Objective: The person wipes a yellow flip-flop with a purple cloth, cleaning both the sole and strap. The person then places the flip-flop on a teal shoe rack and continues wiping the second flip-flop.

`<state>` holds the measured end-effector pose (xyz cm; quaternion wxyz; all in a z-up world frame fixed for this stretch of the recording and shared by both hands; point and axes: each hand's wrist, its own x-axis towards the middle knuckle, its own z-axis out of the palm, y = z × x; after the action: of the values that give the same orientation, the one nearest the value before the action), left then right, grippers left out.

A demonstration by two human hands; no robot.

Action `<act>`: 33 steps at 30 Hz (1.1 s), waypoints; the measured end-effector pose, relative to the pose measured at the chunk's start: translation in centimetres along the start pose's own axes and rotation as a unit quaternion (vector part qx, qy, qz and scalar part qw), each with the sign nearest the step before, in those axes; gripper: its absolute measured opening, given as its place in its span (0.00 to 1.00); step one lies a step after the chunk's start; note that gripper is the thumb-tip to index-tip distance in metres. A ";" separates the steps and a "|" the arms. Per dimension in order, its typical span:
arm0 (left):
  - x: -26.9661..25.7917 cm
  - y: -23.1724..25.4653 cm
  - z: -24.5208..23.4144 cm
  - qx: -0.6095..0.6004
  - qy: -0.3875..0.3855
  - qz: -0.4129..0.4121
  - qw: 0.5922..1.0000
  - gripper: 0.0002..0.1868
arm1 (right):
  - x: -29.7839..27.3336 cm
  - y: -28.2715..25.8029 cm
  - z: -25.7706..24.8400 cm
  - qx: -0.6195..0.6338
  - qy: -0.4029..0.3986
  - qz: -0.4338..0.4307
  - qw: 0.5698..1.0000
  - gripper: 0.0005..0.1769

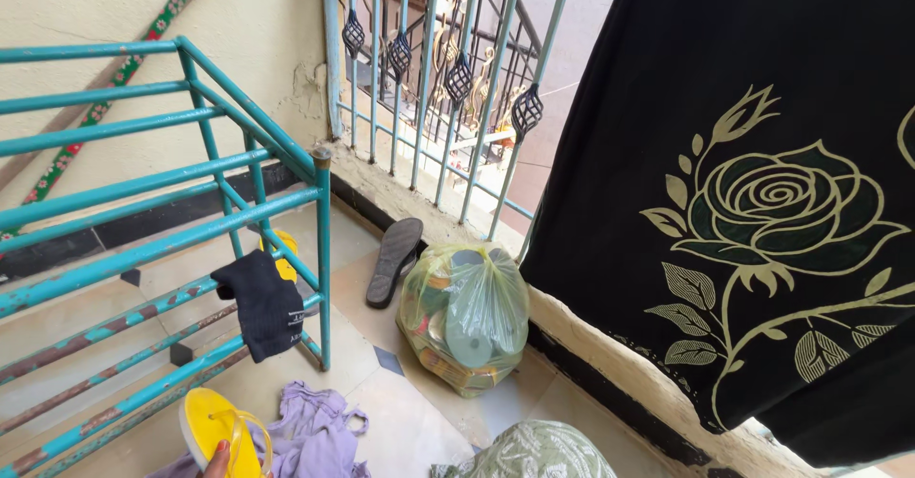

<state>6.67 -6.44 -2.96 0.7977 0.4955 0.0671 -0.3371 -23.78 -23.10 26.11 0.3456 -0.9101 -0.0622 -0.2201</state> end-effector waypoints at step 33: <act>-9.7 2.2 0.8 0.016 0.080 0.021 0.996 0.30 | 10.6 -2.9 6.3 0.318 -0.456 -0.202 0.807 0.11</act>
<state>0.45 -1.94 3.36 0.7887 0.5349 0.1153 -0.2802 -12.86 -17.19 28.40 0.4953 -0.7121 -0.4610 0.1871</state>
